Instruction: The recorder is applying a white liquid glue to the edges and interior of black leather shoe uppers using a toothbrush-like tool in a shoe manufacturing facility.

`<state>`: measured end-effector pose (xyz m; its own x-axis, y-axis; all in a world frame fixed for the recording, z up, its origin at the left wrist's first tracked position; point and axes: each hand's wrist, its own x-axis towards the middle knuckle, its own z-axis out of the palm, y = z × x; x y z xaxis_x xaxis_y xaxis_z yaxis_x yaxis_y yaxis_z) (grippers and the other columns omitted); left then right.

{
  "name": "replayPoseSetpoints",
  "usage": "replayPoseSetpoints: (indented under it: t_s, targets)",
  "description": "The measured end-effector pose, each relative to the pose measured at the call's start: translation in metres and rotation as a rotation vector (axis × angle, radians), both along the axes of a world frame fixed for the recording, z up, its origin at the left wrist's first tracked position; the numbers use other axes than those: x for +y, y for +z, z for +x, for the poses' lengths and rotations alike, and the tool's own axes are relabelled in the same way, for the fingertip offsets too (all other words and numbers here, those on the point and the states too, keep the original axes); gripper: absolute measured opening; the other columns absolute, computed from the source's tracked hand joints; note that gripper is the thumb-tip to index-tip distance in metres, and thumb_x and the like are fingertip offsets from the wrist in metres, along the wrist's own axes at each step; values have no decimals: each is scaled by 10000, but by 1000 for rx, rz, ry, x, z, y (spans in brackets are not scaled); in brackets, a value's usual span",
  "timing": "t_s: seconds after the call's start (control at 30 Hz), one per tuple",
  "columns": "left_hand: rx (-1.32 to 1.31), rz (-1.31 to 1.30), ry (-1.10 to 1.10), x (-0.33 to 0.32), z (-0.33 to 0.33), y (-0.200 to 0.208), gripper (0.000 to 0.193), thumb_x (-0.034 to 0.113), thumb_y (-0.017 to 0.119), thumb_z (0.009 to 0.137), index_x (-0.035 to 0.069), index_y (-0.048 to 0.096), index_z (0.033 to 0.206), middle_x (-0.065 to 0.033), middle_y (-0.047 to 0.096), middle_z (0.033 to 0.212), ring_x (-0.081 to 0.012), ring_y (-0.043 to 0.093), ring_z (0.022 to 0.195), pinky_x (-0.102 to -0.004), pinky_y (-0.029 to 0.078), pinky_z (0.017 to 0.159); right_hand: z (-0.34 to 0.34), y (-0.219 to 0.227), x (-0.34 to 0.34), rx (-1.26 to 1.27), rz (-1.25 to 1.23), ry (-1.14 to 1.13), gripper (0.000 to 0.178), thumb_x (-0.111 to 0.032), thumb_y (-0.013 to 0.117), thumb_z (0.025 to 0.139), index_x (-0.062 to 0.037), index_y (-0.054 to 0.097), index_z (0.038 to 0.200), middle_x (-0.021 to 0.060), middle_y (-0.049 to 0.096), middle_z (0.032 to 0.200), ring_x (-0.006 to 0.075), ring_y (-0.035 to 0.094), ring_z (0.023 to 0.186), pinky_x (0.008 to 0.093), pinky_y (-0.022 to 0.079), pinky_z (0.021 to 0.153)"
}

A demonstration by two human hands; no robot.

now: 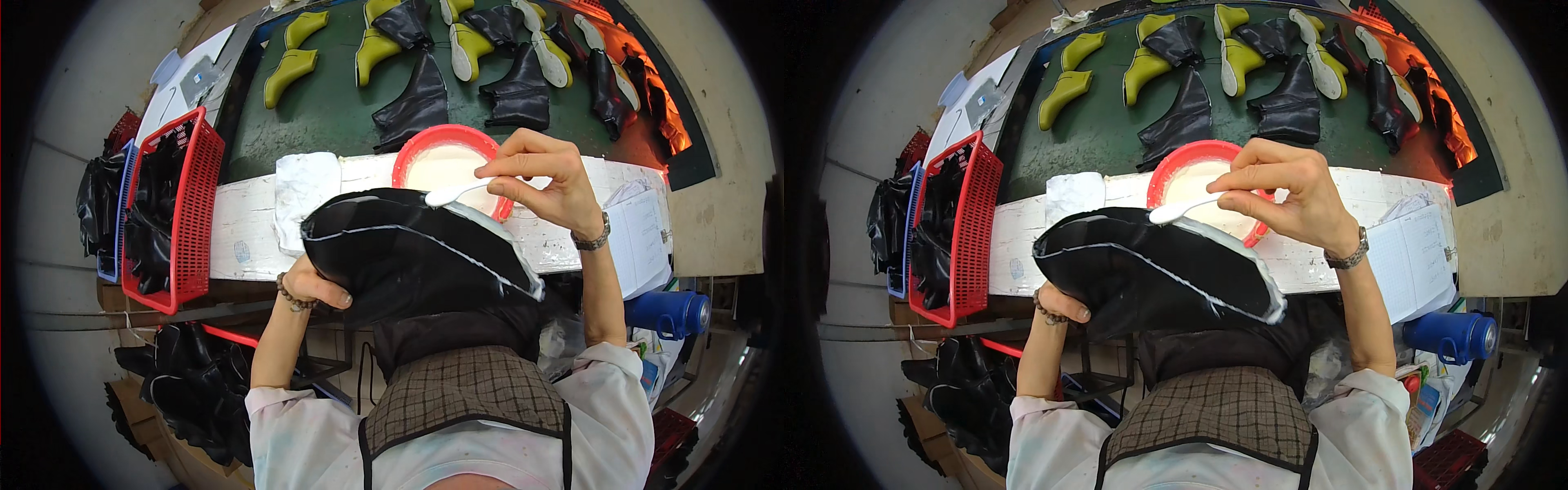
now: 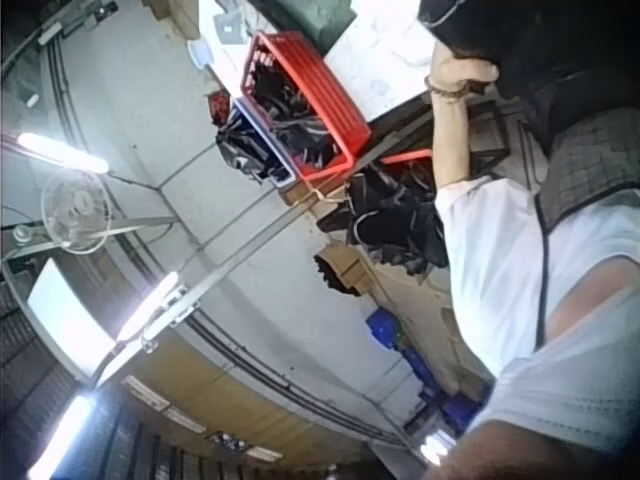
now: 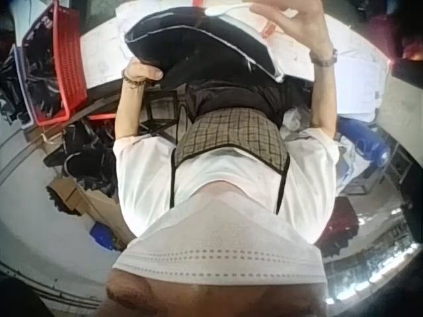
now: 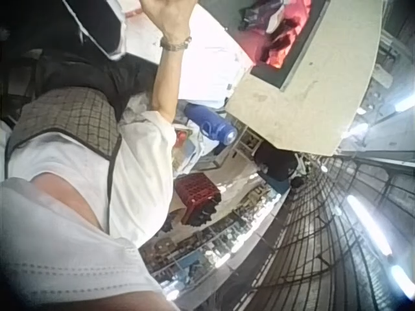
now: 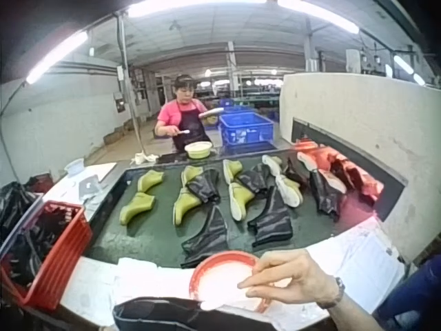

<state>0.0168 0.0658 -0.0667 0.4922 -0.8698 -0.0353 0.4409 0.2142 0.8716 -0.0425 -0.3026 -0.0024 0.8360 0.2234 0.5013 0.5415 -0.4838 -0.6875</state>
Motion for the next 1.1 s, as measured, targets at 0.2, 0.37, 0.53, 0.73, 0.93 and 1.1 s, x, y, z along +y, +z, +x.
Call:
replayPoseSetpoints:
  t_s: [0.2, 0.37, 0.53, 0.73, 0.93, 1.1]
  targets:
    - [-80, 6, -156, -11, 3, -3, 1016, 32, 818, 508, -114, 464, 1449, -235, 572, 1424, -354, 555, 1318, -453, 386, 1173, 23, 17, 12, -38, -88, 132, 200, -74, 835, 808, -48, 814, 1005, 62, 693, 870, 157, 642, 751, 272, 495, 636]
    - [40, 98, -266, -33, -5, 2, 968, 28, 841, 554, -100, 483, 1444, -221, 568, 1433, -333, 535, 1341, -427, 364, 1184, 43, 21, 35, -107, -72, 207, 205, -109, 848, 800, -68, 818, 999, 57, 692, 875, 173, 649, 758, 290, 510, 651]
    - [-9, 50, -208, -20, -1, 8, 953, -15, 776, 579, -61, 471, 1480, -152, 549, 1479, -250, 477, 1389, -374, 314, 1193, 44, 13, 29, -179, -41, 211, 223, -87, 851, 786, -71, 818, 1007, 47, 677, 886, 160, 634, 766, 284, 497, 649]
    - [-73, -29, 14, 12, 2, -1, 998, 8, 827, 555, -99, 445, 1471, -245, 561, 1431, -396, 507, 1367, -507, 446, 1125, 22, -21, 1, -91, 33, 79, 283, -20, 845, 765, -71, 818, 1042, 48, 667, 909, 143, 617, 814, 267, 474, 664]
    - [206, -96, 187, 8, -7, 11, 865, 34, 708, 618, -129, 459, 1430, -265, 609, 1355, -407, 631, 1209, -491, 528, 1038, 11, -66, -23, -1, 173, -214, 237, -37, 796, 846, -50, 797, 1083, 30, 659, 911, 114, 604, 801, 253, 467, 678]
    - [168, 24, 501, 10, 34, 24, 670, 134, 660, 766, -151, 510, 1353, -271, 690, 1184, -381, 716, 1032, -399, 597, 917, -24, -133, -91, 285, 153, -783, 364, -209, 856, 839, -30, 768, 1144, -31, 530, 802, 96, 468, 707, 256, 376, 614]
